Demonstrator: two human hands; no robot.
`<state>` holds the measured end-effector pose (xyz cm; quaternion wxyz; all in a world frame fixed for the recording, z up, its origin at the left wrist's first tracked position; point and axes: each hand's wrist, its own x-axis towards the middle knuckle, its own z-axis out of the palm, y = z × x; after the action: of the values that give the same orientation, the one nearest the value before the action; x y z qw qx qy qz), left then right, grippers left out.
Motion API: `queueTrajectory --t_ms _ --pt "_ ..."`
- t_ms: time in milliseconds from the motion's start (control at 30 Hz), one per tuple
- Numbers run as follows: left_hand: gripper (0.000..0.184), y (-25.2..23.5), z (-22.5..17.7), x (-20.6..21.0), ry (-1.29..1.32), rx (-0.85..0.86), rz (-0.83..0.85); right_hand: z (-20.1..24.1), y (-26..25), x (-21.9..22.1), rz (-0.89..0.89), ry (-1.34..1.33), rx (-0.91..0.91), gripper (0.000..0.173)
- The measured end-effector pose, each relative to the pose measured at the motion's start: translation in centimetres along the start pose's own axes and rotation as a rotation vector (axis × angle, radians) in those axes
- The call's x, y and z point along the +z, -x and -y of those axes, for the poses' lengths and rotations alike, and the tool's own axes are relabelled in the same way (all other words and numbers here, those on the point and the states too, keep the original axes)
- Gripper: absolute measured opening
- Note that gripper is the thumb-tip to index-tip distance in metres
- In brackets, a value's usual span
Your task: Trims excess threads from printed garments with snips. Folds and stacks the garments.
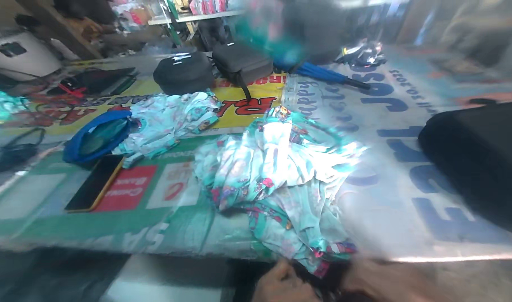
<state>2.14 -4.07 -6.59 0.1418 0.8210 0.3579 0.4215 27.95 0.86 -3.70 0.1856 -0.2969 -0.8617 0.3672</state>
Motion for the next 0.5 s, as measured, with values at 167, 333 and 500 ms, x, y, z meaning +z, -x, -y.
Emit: queueTrajectory --t_ms 167,333,500 --pt "0.028 -3.0 -0.3 -1.2 -0.308 -0.188 -0.096 0.2 -1.7 0.0 -0.321 -0.139 0.066 0.038" --pt "0.024 -4.6 1.0 1.6 -0.526 -0.241 -0.094 -0.5 -3.3 2.0 -0.407 0.434 0.065 0.014" --pt "0.014 -4.2 0.9 1.4 -0.306 -0.236 -0.206 0.3 -2.7 1.2 -0.467 0.338 0.01 0.018"
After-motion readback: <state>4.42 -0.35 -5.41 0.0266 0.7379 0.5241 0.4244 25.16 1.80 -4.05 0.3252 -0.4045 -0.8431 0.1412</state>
